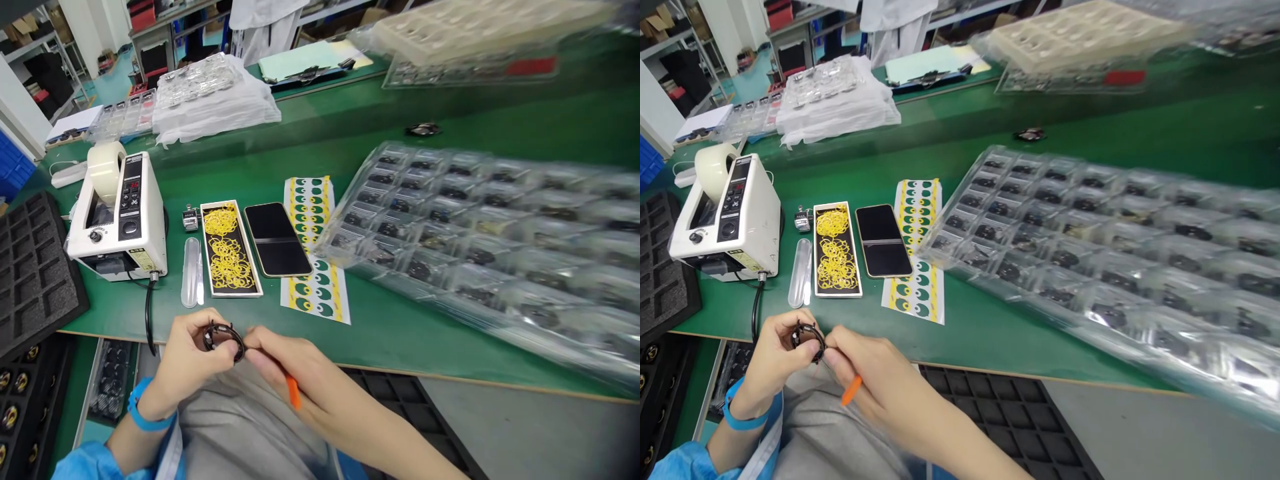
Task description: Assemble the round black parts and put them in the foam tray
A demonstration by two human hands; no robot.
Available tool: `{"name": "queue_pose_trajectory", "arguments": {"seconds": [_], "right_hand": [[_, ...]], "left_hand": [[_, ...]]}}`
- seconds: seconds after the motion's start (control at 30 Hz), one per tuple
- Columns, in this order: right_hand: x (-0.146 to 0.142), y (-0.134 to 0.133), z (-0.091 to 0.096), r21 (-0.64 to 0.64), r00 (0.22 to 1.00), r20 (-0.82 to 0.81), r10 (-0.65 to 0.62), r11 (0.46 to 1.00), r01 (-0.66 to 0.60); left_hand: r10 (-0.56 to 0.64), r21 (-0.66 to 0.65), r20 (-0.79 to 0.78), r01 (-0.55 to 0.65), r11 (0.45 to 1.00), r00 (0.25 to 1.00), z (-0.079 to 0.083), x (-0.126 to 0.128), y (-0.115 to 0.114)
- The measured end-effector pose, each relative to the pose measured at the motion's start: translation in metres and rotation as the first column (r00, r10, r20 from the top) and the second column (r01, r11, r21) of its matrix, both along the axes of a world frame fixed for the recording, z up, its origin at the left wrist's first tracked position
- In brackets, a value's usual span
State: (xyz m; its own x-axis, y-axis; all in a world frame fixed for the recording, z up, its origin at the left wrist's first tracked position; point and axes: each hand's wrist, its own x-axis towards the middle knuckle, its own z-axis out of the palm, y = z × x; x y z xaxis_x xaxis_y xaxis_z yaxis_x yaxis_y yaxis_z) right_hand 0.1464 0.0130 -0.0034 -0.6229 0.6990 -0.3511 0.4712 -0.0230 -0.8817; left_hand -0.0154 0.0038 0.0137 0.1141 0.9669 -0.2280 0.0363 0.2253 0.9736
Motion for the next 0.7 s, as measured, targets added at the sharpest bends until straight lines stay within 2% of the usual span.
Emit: {"name": "queue_pose_trajectory", "arguments": {"seconds": [0.1, 0.27, 0.33, 0.37, 0.4, 0.43, 0.47, 0.5, 0.53, 0.6, 0.63, 0.67, 0.7], "right_hand": [[-0.002, 0.001, -0.004, 0.02, 0.991, -0.088, -0.099, 0.995, 0.101], [-0.008, 0.003, -0.006, -0.126, 0.932, -0.128, -0.339, 0.938, 0.324], [-0.012, 0.004, -0.005, -0.153, 0.896, -0.136, -0.422, 0.903, 0.402], [-0.015, 0.004, -0.005, -0.177, 0.882, -0.151, -0.445, 0.891, 0.419], [-0.019, 0.005, -0.005, -0.211, 0.873, -0.165, -0.46, 0.881, 0.424], [-0.024, 0.005, -0.007, -0.25, 0.865, -0.176, -0.47, 0.871, 0.422], [-0.029, 0.004, -0.008, -0.296, 0.861, -0.184, -0.475, 0.862, 0.412], [-0.034, 0.004, -0.011, -0.347, 0.857, -0.184, -0.48, 0.848, 0.401], [-0.039, 0.004, -0.013, -0.405, 0.855, -0.18, -0.486, 0.829, 0.386], [-0.045, 0.004, -0.019, -0.5, 0.856, -0.19, -0.481, 0.798, 0.337], [-0.045, 0.004, -0.022, -0.513, 0.851, -0.203, -0.484, 0.793, 0.329], [-0.044, 0.005, -0.025, -0.488, 0.841, -0.224, -0.492, 0.804, 0.34], [-0.04, 0.006, -0.03, -0.444, 0.817, -0.257, -0.517, 0.814, 0.375]], "left_hand": [[0.0, 0.032, 0.003, 0.0, 0.999, 1.0, -0.005, 0.002, 0.0], [0.078, 0.098, 0.028, -0.081, 0.992, 0.997, -0.016, 0.003, -0.004], [0.134, 0.233, -0.062, -0.116, 0.966, 0.989, -0.02, 0.002, -0.004], [0.171, 0.366, -0.149, -0.106, 0.924, 0.974, -0.023, 0.001, -0.004], [0.231, 0.534, -0.253, -0.063, 0.843, 0.94, -0.025, 0.0, -0.004], [0.311, 0.695, -0.354, 0.026, 0.718, 0.882, -0.028, -0.001, -0.004], [0.397, 0.794, -0.429, 0.13, 0.594, 0.811, -0.031, -0.003, -0.005], [0.485, 0.841, -0.475, 0.218, 0.494, 0.734, -0.034, -0.004, -0.006], [0.556, 0.857, -0.497, 0.274, 0.437, 0.666, -0.036, -0.006, -0.008], [0.636, 0.859, -0.51, 0.312, 0.406, 0.579, -0.041, -0.01, -0.012], [0.635, 0.862, -0.505, 0.301, 0.408, 0.585, -0.042, -0.013, -0.014], [0.605, 0.861, -0.497, 0.263, 0.436, 0.622, -0.043, -0.018, -0.016], [0.555, 0.854, -0.461, 0.176, 0.491, 0.692, -0.042, -0.023, -0.017]]}}
